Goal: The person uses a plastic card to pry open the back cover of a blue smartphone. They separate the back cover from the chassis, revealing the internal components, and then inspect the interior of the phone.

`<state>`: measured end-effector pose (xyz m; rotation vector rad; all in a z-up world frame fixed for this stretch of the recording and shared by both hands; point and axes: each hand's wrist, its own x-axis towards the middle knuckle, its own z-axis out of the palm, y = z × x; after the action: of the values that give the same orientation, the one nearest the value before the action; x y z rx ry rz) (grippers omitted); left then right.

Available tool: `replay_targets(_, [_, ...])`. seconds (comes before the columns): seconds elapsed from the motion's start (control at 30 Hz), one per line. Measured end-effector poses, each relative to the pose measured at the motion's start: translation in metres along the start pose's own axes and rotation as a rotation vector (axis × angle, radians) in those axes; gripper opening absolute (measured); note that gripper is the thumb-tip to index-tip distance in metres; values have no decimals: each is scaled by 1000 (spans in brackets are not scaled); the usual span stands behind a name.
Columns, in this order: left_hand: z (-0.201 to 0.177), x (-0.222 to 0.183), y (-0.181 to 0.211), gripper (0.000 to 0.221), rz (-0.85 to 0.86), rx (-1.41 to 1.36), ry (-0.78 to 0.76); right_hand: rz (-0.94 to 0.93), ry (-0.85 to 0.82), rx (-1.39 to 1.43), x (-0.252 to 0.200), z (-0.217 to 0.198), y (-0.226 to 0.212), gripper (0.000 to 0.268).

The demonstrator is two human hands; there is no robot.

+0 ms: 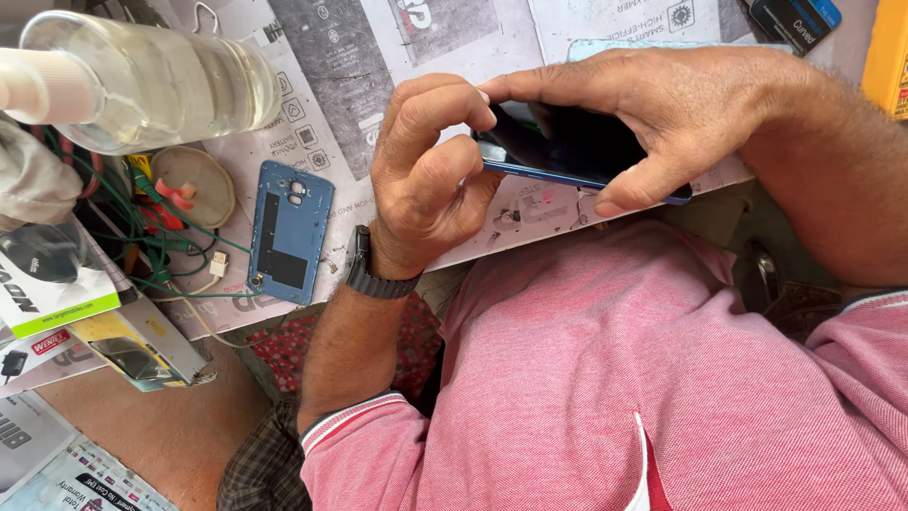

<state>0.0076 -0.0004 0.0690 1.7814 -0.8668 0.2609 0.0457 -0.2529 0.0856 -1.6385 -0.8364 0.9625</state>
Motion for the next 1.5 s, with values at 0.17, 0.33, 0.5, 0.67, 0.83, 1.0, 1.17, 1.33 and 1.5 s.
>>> replay_targets(0.17, [0,-1,-1,43,12,8,-17,8,8,-32,0,0,1,114])
replay_targets(0.33, [3,-4,-5,39,38,17,-24,-71,18,-46,-1,0,4,114])
replay_targets(0.5, [4,-5,-7,37,69,19,-20,-114,23,-32,-2,1,8,114])
replay_targets(0.67, [3,-3,-7,33,112,36,-11,-103,17,-27,-4,0,12,114])
replay_targets(0.83, [3,-2,-8,31,143,96,-2,-1,19,-55,-5,2,13,116])
replay_targets(1.0, [3,-2,-7,31,151,128,10,-72,37,-58,-6,1,11,113])
replay_targets(1.17, [2,-3,-6,32,151,136,2,-91,34,-52,-6,1,13,113])
replay_targets(1.33, [4,-2,-7,33,162,159,13,-76,21,-45,-5,1,16,114])
replay_targets(1.5, [2,1,-5,36,132,193,-7,-53,-1,21,-5,0,14,112])
